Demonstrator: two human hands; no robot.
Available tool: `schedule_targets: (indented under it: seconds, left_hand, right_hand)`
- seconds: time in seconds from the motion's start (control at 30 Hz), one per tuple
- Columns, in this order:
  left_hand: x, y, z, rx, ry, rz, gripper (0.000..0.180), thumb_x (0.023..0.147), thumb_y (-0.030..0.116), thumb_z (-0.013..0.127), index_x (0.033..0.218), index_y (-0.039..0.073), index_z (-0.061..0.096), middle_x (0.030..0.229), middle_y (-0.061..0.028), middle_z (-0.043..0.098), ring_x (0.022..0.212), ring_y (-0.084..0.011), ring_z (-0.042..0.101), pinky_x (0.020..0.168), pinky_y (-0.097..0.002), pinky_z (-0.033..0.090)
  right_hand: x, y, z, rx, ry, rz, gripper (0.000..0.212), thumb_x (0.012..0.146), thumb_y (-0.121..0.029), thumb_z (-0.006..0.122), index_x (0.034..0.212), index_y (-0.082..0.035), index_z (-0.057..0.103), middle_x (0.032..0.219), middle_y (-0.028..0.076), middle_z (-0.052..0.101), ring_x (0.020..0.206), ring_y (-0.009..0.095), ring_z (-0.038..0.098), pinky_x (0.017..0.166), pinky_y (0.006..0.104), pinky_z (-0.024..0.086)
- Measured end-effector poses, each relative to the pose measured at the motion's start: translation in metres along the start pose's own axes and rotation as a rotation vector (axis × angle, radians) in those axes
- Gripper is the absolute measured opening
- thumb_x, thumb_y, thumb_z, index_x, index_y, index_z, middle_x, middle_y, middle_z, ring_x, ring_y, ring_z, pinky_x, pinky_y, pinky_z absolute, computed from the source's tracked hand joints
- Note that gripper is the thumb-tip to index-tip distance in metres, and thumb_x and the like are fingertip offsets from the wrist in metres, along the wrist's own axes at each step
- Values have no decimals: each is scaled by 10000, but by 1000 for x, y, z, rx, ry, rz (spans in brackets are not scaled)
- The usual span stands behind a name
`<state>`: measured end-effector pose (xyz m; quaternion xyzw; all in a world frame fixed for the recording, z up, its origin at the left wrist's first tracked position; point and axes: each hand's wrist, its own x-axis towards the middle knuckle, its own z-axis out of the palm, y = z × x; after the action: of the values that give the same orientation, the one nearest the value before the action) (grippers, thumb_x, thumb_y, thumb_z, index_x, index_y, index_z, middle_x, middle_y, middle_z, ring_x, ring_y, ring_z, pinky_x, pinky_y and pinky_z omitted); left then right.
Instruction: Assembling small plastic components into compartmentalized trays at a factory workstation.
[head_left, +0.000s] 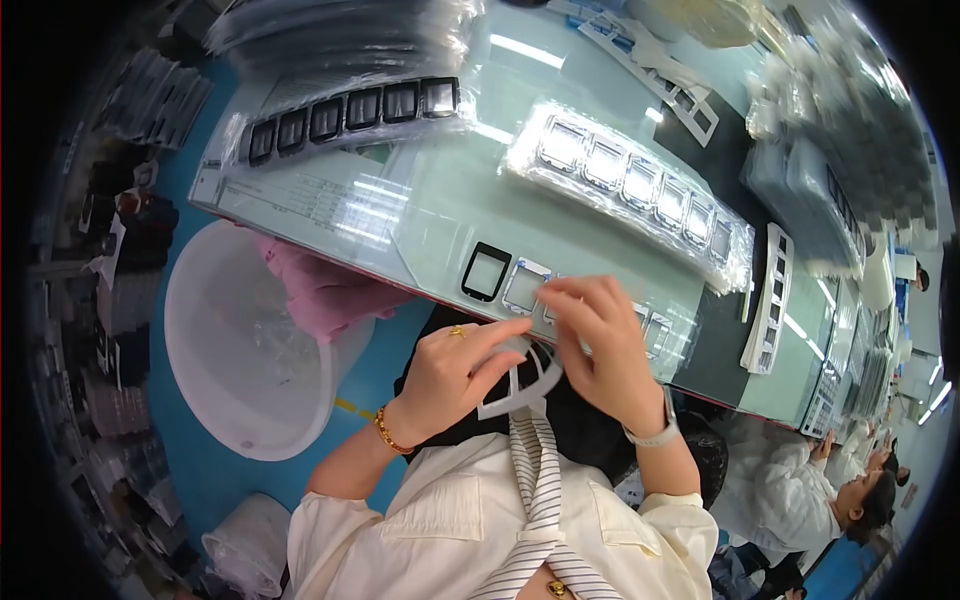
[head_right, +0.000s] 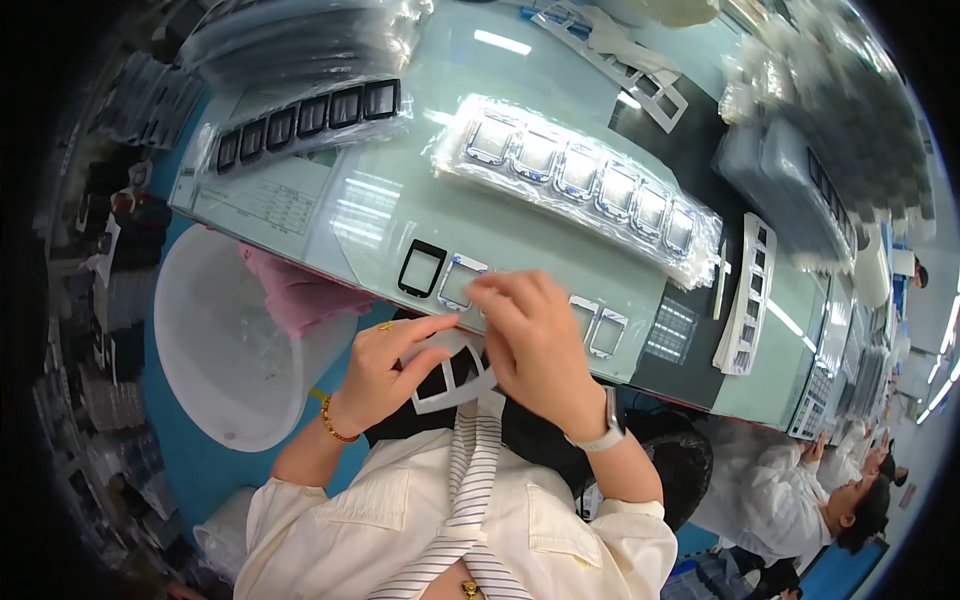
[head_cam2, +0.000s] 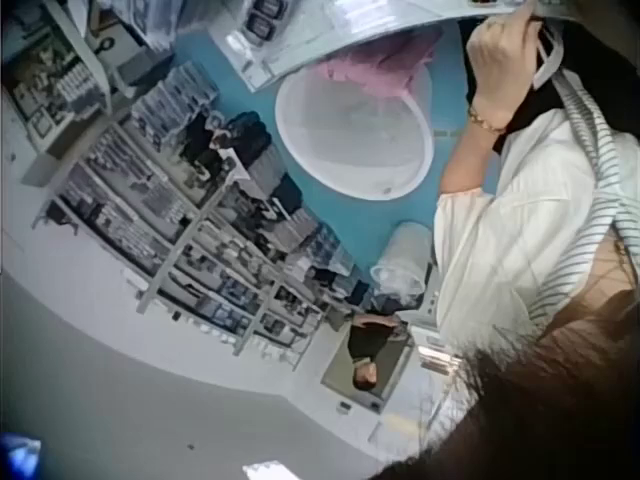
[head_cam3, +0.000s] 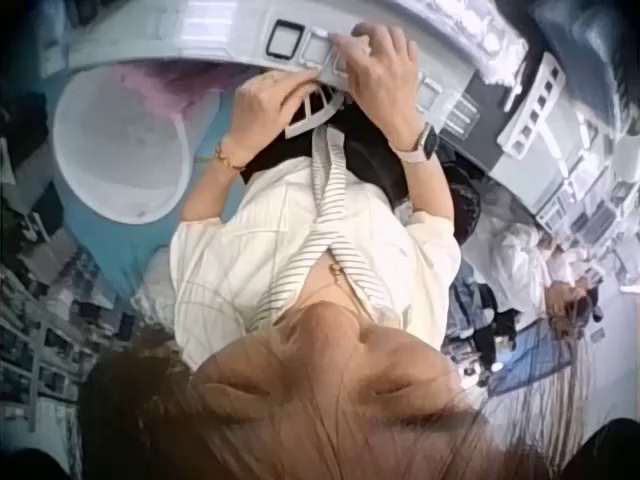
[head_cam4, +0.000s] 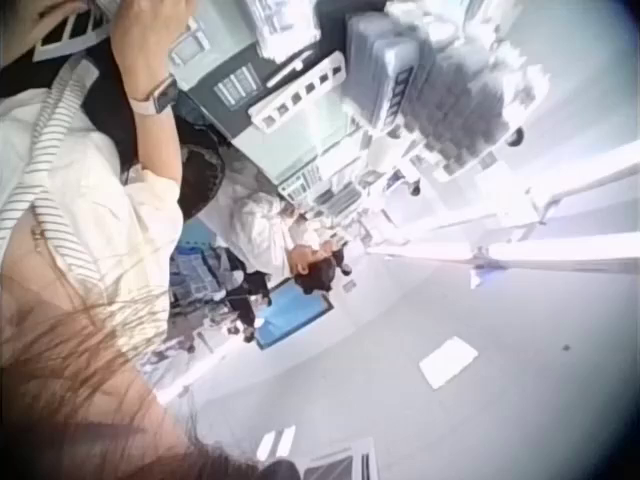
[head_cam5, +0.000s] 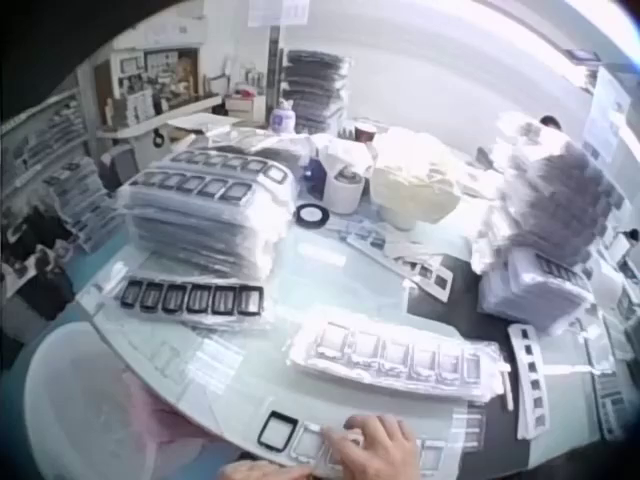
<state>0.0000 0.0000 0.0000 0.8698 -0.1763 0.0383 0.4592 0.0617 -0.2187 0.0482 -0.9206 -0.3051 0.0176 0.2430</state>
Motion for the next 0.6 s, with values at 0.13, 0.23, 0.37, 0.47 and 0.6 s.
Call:
schedule_targets:
  seconds: [0.13,0.23,0.37,0.47,0.6]
  left_hand:
    - [-8,10,-12,-404,85,-107,501,899,119,845,1353,29,655,855,-12,728,725,-97,636,677,-244,491]
    - [-8,14,-18,-612,-24,-411,467,868,118,872,1287,26,688,849,-14,704,769,-94,630,726,-237,488]
    - [-13,1,-11,-560,29,-283,207,850,75,865,1029,16,776,940,-34,738,880,-136,661,782,-273,510]
    - [-10,2,-10,-612,102,-196,102,854,46,848,936,17,795,980,-46,762,902,-153,680,783,-286,522]
    - [-13,3,-9,-531,126,-173,76,855,19,837,921,37,803,949,-57,772,840,-158,695,729,-281,527]
  right_hand:
    - [-14,-17,-6,495,-143,-41,445,831,33,711,1269,-32,657,1042,135,690,954,338,656,846,460,521]
    - [-23,-18,0,521,-103,80,360,850,67,701,1197,-27,686,983,119,707,908,298,703,754,370,563]
    - [-24,-19,-1,521,-123,152,262,870,66,709,1116,-25,713,940,111,709,880,287,703,738,361,559]
    - [-22,-19,0,543,-173,97,209,881,55,719,1075,-22,725,935,107,713,854,283,700,731,354,556]
    - [-17,-18,1,525,-36,-1,167,893,43,721,1047,-20,730,975,108,711,845,265,694,724,342,555]
